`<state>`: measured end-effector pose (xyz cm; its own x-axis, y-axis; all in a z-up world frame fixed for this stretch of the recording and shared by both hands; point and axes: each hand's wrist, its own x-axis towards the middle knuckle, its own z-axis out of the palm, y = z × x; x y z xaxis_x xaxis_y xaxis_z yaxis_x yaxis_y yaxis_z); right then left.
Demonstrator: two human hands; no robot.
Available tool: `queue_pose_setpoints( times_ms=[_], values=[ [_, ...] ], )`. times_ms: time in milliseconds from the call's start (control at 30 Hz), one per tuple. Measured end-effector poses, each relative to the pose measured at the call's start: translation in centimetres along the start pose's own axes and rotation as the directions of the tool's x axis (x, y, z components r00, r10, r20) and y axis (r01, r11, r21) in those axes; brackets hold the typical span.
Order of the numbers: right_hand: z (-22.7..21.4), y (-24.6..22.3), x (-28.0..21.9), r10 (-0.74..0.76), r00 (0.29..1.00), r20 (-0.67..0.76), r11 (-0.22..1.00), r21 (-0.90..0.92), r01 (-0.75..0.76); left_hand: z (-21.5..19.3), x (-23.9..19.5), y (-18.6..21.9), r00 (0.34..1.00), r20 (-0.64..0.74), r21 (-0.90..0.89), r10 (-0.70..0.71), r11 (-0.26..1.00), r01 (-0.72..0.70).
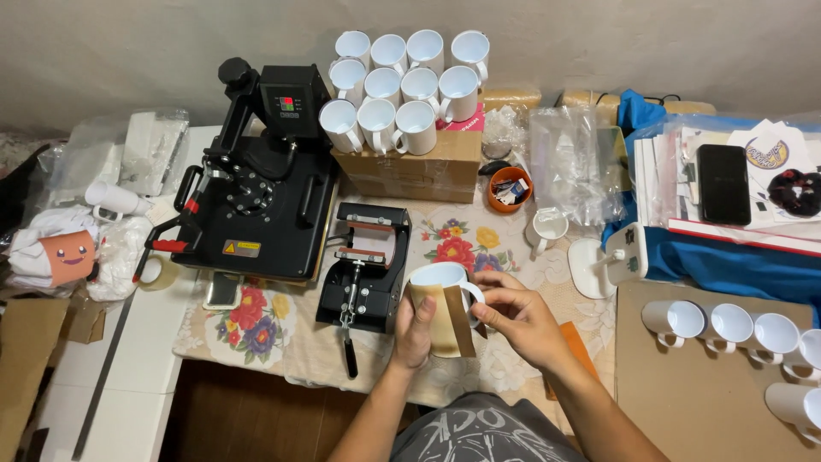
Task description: The person is preparing mugs for sublimation by wrapping them in transfer paper and then using a mug heat press to apply the design.
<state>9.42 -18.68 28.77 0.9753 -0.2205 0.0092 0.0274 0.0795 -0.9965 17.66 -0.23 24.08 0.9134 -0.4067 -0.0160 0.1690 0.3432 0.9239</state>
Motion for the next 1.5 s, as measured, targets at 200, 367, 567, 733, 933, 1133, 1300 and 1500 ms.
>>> queue_pose_setpoints(
  times_ms=[200, 367, 567, 733, 933, 1133, 1300, 1500],
  values=[
    [-0.1, -0.3, 0.1, 0.030, 0.999, 0.027, 0.998, 0.055, -0.031, 0.1, 0.4, -3.2, 0.993, -0.039, -0.204, -0.109, 0.974, 0.099],
    [2.0, -0.1, -0.2, 0.027, 0.999, -0.036, 0.997, 0.074, -0.024, 0.1, 0.1, -2.7, 0.993, -0.038, -0.278, -0.113, 0.956, 0.098],
    [5.9, -1.1, -0.1, -0.084, 0.984, -0.154, 0.985, -0.162, 0.059, -1.9, 0.3, 0.1, 0.997, -0.049, -0.258, -0.065, 0.965, 0.050],
    [11.5, -1.7, -0.2, -0.189, 0.944, -0.271, 0.934, -0.347, 0.088, -5.6, 0.5, 2.3, 0.997, -0.012, -0.270, -0.074, 0.960, 0.068],
    [18.3, -2.4, -0.4, -0.312, 0.931, -0.188, 0.773, -0.620, 0.133, -13.8, 2.1, 1.8, 0.997, 0.076, -0.175, 0.000, 0.984, 0.013],
    [23.5, -2.4, 1.1, -0.403, 0.893, -0.199, 0.721, -0.670, 0.176, -17.7, 2.8, 5.0, 0.987, 0.101, -0.032, 0.127, 0.992, -0.124],
    [25.5, -2.8, 1.7, -0.412, 0.891, -0.190, 0.692, -0.701, 0.170, -19.0, 2.5, 6.6, 0.972, 0.077, 0.044, 0.222, 0.973, -0.226],
    [24.9, -3.9, 2.8, -0.299, 0.929, -0.218, 0.803, -0.583, 0.122, -20.0, 3.5, 8.0, 0.939, 0.192, 0.037, 0.286, 0.954, -0.298]
  ],
)
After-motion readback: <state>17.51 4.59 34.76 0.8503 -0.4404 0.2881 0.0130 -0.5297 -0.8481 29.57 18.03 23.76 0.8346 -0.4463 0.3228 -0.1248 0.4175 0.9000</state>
